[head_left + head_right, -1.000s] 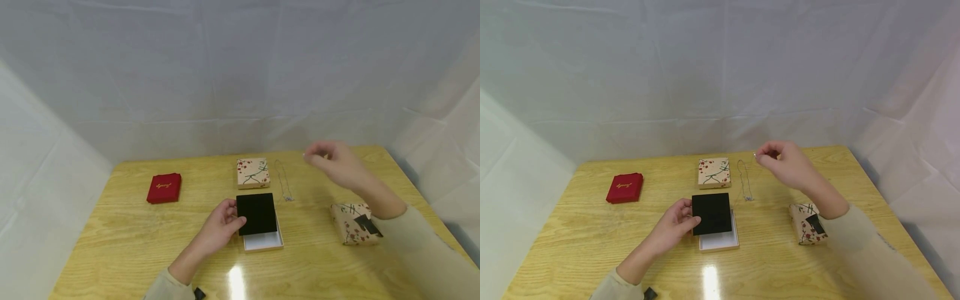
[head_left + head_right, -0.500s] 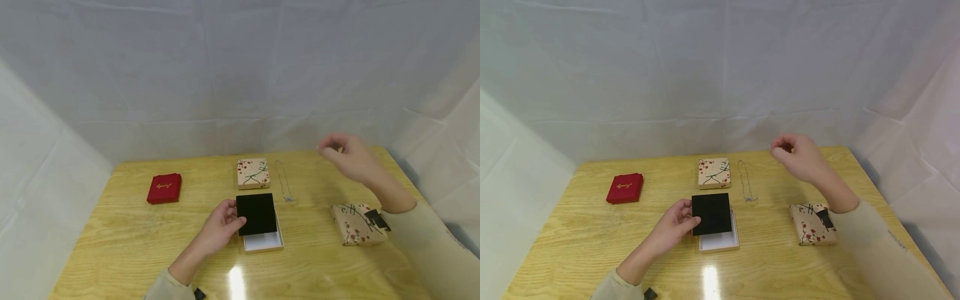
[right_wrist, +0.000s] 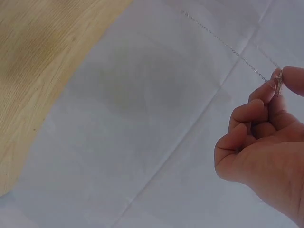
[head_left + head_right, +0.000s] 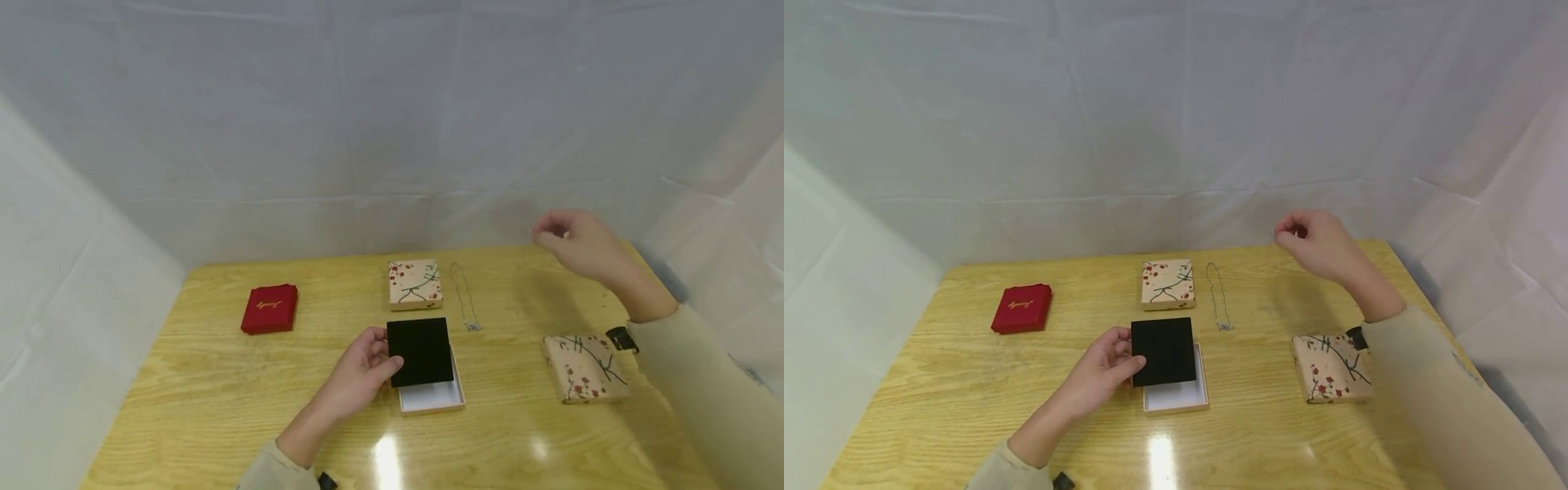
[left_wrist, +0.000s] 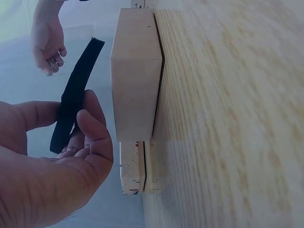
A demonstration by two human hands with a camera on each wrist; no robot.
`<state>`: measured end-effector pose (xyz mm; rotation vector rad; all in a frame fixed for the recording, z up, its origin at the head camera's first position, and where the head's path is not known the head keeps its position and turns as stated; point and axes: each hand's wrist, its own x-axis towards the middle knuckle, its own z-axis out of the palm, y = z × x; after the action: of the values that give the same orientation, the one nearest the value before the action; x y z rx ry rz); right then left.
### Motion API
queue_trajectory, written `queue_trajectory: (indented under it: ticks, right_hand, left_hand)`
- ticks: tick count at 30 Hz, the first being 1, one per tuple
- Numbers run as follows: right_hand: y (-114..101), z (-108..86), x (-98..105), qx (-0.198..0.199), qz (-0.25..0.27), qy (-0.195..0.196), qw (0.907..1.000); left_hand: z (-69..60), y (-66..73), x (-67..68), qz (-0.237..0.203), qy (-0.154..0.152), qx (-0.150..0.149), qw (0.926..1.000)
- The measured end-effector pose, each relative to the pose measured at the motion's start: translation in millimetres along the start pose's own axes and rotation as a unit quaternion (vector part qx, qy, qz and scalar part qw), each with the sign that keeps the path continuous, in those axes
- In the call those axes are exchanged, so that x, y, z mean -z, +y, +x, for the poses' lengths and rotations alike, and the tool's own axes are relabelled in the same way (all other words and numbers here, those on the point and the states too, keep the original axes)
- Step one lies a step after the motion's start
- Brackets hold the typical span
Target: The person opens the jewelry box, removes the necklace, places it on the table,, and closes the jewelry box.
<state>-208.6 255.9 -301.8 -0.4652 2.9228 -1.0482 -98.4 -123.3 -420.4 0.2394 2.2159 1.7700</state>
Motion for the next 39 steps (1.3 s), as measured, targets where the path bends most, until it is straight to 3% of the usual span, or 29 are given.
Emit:
queue_trajectory:
  ticks: [7, 11, 18, 22, 25, 29, 34, 39]
  right_hand:
    - [7.2, 26.1, 0.1, 0.007, -0.026, -0.032, 0.9991]
    - [9.9, 43.8, -1.7, 0.019, -0.031, -0.032, 0.9988]
    - [10.6, 70.4, -4.9, 0.050, -0.024, 0.043, 0.9975]
    - [9.1, 75.7, -6.3, 0.056, -0.003, 0.084, 0.9949]
    - [11.4, 75.8, -10.3, 0.068, -0.005, 0.095, 0.9932]
    - [21.1, 73.3, -21.2, 0.080, -0.028, 0.064, 0.9944]
    - [35.4, 68.7, -34.7, 0.071, -0.036, 0.003, 0.9968]
    - [42.0, 64.1, -40.4, 0.063, -0.039, -0.031, 0.9967]
  left_hand:
    - [-2.4, 1.3, -0.7, -0.006, 0.006, 0.000, 1.0000]
    - [-3.2, 1.7, -1.1, -0.005, 0.005, -0.001, 1.0000]
    - [-3.5, -0.1, -2.7, -0.006, -0.002, 0.000, 1.0000]
    - [-4.0, 1.0, -4.0, -0.006, -0.002, 0.002, 1.0000]
    - [-4.5, 2.4, -4.2, -0.004, 0.001, 0.001, 1.0000]
    - [-4.8, 3.7, -4.1, -0.005, 0.004, 0.000, 1.0000]
    - [-4.5, 3.5, -4.4, -0.003, 0.002, 0.001, 1.0000]
    - [-4.3, 3.8, -4.0, -0.002, 0.004, 0.004, 1.0000]
